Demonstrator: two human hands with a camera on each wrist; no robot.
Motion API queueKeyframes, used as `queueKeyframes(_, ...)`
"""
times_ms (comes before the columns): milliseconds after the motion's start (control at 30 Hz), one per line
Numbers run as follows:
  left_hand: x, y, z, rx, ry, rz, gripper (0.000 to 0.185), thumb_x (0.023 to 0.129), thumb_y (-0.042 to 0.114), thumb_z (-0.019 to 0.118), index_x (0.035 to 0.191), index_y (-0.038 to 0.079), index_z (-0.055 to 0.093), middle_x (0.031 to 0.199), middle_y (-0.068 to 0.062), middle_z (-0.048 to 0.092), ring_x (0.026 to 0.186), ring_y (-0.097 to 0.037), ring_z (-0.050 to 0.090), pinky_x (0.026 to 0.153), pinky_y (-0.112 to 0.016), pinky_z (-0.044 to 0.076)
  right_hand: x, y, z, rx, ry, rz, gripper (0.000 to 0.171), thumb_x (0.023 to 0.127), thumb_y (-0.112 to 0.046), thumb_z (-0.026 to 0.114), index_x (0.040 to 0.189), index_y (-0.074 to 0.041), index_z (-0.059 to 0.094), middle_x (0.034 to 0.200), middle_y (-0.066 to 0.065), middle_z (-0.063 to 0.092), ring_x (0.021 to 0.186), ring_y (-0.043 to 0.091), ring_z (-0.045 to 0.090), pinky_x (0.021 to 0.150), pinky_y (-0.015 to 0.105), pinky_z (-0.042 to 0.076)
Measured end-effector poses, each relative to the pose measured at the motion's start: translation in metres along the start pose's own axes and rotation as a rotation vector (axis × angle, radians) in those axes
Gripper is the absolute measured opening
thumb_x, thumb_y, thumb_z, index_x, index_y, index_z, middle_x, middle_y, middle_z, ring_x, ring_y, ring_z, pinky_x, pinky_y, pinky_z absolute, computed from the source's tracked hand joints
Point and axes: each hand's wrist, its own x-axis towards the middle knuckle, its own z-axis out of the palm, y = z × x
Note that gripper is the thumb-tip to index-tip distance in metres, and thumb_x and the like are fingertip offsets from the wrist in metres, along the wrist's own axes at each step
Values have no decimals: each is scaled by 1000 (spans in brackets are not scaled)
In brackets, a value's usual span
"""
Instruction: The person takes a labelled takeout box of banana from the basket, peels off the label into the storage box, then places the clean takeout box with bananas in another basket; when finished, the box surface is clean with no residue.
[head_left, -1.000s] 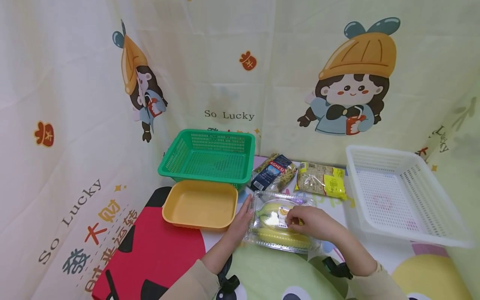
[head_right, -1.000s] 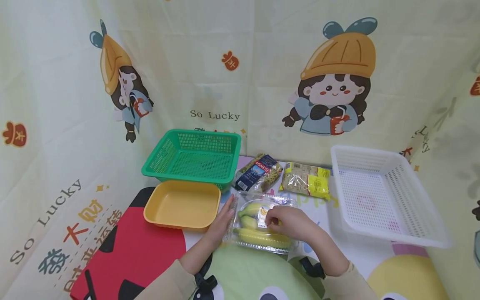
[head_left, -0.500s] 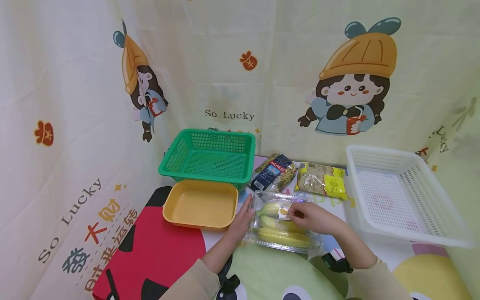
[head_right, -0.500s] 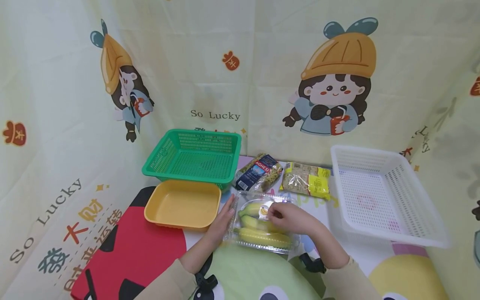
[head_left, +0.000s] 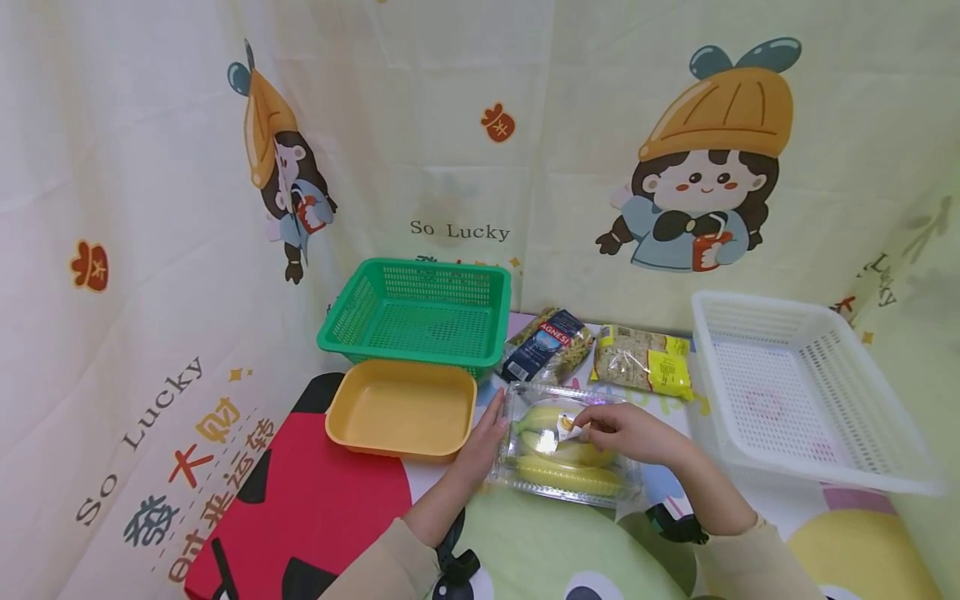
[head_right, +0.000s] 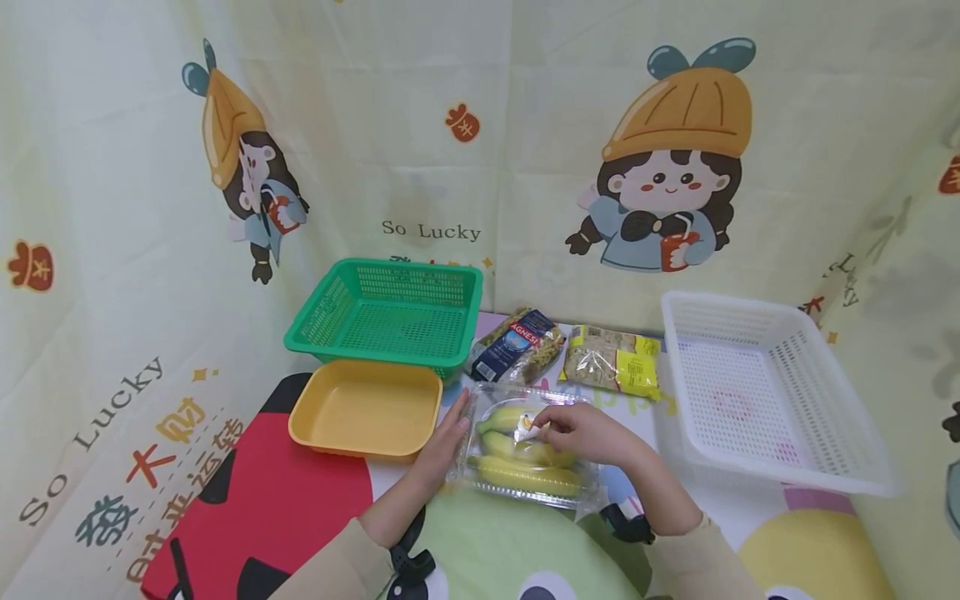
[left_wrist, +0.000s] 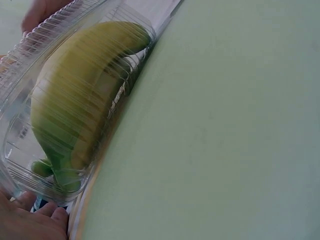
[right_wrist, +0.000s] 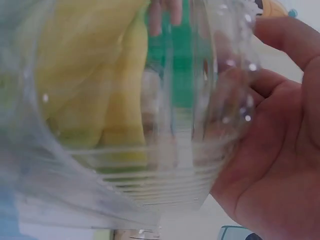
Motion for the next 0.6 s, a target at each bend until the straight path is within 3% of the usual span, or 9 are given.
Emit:
queueKeyframes(167, 0, -1, 1, -2, -1, 2, 65, 104, 49, 37, 160, 31, 11, 166, 10, 15, 155, -19, 6, 125, -48, 8, 2, 0, 0, -27, 6, -7, 18, 93, -24, 69, 110, -24, 68, 76, -10, 59, 65, 4, 50, 61, 23, 46)
queueKeyframes(367, 0, 0, 1, -6, -6, 21, 62, 105, 43, 37, 160, 27, 12, 166, 5, 15, 155, -21, 6, 125, -48, 6, 4, 0, 1, -25, 59, 25, 6, 94, -23, 67, 97, -23, 72, 84, -11, 67, 73, 3, 53, 67, 22, 49)
queueKeyframes(600, -1, 2, 1, 3, 3, 3, 62, 105, 44, 37, 160, 29, 13, 166, 6, 15, 155, -20, 6, 126, -47, 7, 6, 0, -1, 57, 75, 38, 9, 96, -25, 64, 95, -19, 70, 78, -3, 64, 67, 10, 54, 61, 26, 50)
